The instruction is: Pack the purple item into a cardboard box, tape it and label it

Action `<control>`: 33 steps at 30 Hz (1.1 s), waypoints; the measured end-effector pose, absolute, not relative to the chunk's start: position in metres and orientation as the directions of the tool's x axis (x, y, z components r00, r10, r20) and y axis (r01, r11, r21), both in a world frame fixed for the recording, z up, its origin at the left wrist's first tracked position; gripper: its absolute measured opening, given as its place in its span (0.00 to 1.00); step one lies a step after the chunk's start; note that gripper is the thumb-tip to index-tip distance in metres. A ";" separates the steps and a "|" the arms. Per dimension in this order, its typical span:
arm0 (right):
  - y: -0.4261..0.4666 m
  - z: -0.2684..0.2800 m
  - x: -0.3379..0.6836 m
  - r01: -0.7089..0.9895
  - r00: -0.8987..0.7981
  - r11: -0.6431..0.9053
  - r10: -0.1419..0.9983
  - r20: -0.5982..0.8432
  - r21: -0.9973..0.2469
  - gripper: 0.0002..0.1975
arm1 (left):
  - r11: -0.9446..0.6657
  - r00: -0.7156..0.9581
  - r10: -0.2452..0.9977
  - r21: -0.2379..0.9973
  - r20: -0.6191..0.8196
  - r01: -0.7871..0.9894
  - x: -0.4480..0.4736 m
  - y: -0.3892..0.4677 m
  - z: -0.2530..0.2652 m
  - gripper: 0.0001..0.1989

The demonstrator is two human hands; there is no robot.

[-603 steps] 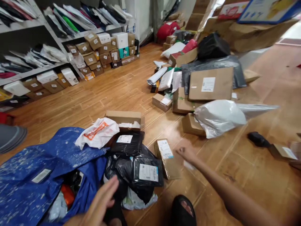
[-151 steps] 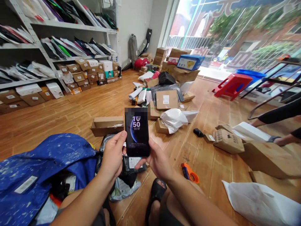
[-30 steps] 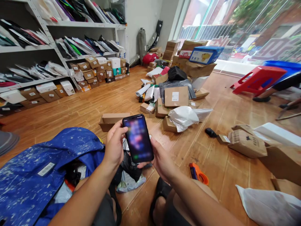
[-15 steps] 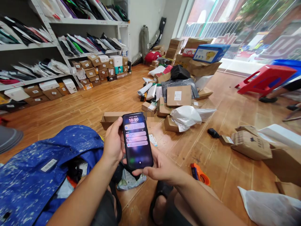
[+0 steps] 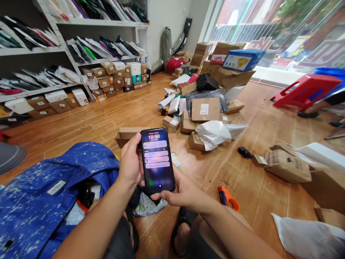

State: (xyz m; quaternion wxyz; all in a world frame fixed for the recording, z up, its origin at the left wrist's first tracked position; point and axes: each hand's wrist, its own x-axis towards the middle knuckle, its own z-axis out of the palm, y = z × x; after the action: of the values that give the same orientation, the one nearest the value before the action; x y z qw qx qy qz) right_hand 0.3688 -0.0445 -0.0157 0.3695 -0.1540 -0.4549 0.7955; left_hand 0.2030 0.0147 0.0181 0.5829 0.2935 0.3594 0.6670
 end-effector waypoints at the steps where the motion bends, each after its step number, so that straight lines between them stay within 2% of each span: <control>1: -0.044 -0.017 0.368 -0.454 -0.662 -0.304 0.745 0.088 -0.837 0.45 | -0.059 -0.157 0.987 0.819 -0.038 -0.571 0.204 0.014 0.019 0.18; 4: -0.041 -0.020 0.366 -0.475 -0.593 -0.293 0.803 0.056 -0.830 0.36 | -0.070 -0.176 0.983 0.814 -0.040 -0.576 0.205 0.013 0.021 0.19; 6: -0.038 -0.020 0.366 -0.491 -0.582 -0.339 0.813 0.013 -0.802 0.29 | -0.080 -0.179 0.983 0.819 -0.028 -0.568 0.205 0.012 0.022 0.19; 7: -0.036 -0.019 0.367 -0.495 -0.594 -0.377 0.804 -0.011 -0.783 0.28 | -0.078 -0.174 0.984 0.825 -0.025 -0.560 0.205 0.011 0.021 0.19; 11: -0.027 -0.015 0.372 -0.467 -0.697 -0.519 0.715 -0.064 -0.716 0.41 | -0.011 -0.087 0.995 0.863 -0.039 -0.505 0.204 0.009 0.020 0.21; 15: -0.023 -0.015 0.377 -0.436 -0.745 -0.572 0.662 -0.077 -0.695 0.39 | 0.033 -0.016 0.999 0.868 -0.048 -0.495 0.204 0.007 0.018 0.22; 20: -0.025 -0.019 0.378 -0.442 -0.693 -0.538 0.713 -0.107 -0.718 0.37 | 0.081 0.031 0.997 0.872 -0.075 -0.482 0.206 0.006 0.013 0.24; 26: -0.002 0.004 0.388 -0.345 -0.616 -0.464 0.767 -0.176 -0.816 0.36 | -0.075 -0.041 0.997 0.864 0.063 -0.497 0.202 0.026 0.014 0.25; 29: 0.007 0.010 0.425 -0.300 -0.448 -0.355 0.872 -0.198 -0.885 0.29 | -0.113 -0.083 0.993 0.882 0.084 -0.458 0.181 0.046 0.015 0.26; 31: 0.003 -0.009 0.463 -0.260 -0.227 -0.305 0.942 -0.248 -0.916 0.22 | -0.171 -0.172 0.979 0.908 0.113 -0.381 0.149 0.056 0.002 0.25; 33: -0.008 -0.051 0.501 -0.247 0.072 -0.318 0.936 -0.344 -0.916 0.12 | -0.162 -0.288 0.953 0.961 0.094 -0.223 0.103 0.055 -0.027 0.27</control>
State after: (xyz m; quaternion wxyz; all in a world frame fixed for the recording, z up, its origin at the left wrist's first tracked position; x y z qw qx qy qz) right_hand 0.5009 -0.0078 -0.0506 0.4905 -0.5437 -0.3170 0.6028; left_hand 0.1027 0.0550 -0.0268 0.4496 0.3920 0.4654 0.6539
